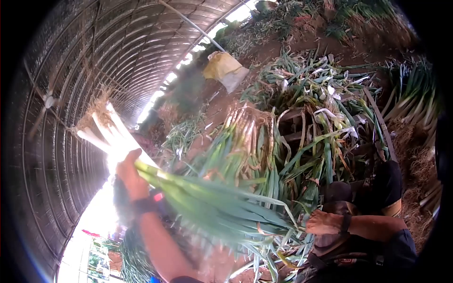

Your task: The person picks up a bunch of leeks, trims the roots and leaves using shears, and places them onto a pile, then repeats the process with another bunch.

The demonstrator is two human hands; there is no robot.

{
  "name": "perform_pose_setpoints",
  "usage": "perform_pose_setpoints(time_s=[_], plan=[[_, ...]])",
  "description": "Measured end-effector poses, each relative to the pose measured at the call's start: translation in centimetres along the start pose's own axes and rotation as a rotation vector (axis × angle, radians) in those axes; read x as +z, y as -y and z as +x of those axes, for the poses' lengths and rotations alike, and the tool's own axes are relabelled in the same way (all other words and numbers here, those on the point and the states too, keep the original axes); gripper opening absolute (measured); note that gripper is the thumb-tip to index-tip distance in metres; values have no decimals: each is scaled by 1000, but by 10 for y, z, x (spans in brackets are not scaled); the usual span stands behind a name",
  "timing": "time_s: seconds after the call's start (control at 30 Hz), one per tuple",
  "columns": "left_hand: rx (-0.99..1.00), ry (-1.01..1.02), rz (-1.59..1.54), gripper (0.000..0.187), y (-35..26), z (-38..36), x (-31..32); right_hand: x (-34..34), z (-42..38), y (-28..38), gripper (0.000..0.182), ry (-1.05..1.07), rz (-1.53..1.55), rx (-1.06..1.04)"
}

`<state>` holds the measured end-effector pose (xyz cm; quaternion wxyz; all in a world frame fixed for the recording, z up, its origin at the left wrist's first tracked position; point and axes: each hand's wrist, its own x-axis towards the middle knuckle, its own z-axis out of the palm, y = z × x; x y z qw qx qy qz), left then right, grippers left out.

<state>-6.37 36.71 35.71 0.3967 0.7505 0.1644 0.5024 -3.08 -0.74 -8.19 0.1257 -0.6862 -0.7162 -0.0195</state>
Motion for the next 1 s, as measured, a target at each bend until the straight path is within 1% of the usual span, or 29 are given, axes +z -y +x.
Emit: perform_pose_setpoints(time_s=[0.03,0.07,0.1,0.13,0.2,0.3,0.33,0.4,0.43,0.47,0.53,0.57,0.6,0.67,0.7,0.73,0.8,0.83,0.87,0.9,0.93,0.97,1.0], plan=[[169,-28,94,30,6,1,4,1,-1,0,23,5,18,8],[45,-57,51,29,-7,16,10,1,-3,0,24,10,37,16],[73,-88,89,28,-10,34,9,-10,-4,2,27,66,15,21],[100,-120,128,28,-15,47,11,-15,-4,1,31,74,-31,20],[169,-117,85,31,-31,63,17,-22,-4,1,40,90,-119,15],[251,-126,142,36,-83,54,35,-42,-12,6,60,-119,-282,86],[260,-132,147,38,-100,46,44,-41,-15,4,62,-123,-243,84],[507,-155,155,39,-117,48,58,-41,-20,-5,68,-136,-175,75],[530,-150,154,45,-131,32,70,-66,-18,-9,63,-70,-141,90],[595,-165,181,53,-138,26,80,-80,-15,-14,63,-134,-144,126],[736,-249,387,57,-143,22,104,-105,-10,-26,63,-266,-155,195],[778,-233,364,56,-142,14,120,-121,-10,-31,63,-412,-131,243],[820,-215,339,55,-144,-6,141,-149,-12,-33,62,-508,-171,236],[718,-139,528,53,-150,-47,181,-217,-23,-27,59,-700,-254,221],[725,26,415,46,-138,-62,197,-241,-29,-22,58,-735,-311,247],[738,55,549,42,-128,-83,219,-263,-34,-19,57,-771,-373,271],[1056,165,517,28,-99,-141,253,-298,-44,-12,55,-844,-630,299],[1187,231,501,22,-89,-165,273,-315,-56,-2,58,-774,-703,355],[1271,233,356,27,-69,-191,297,-322,-68,1,58,-672,-855,390],[1235,426,146,29,-71,-222,301,-323,-76,0,59,-593,-902,441],[1238,430,166,36,-53,-255,321,-324,-86,0,60,-511,-949,496],[1229,446,257,54,-45,-285,332,-315,-96,-1,64,-487,-859,572],[1217,468,346,73,-45,-310,334,-316,-103,3,64,-462,-868,589]])
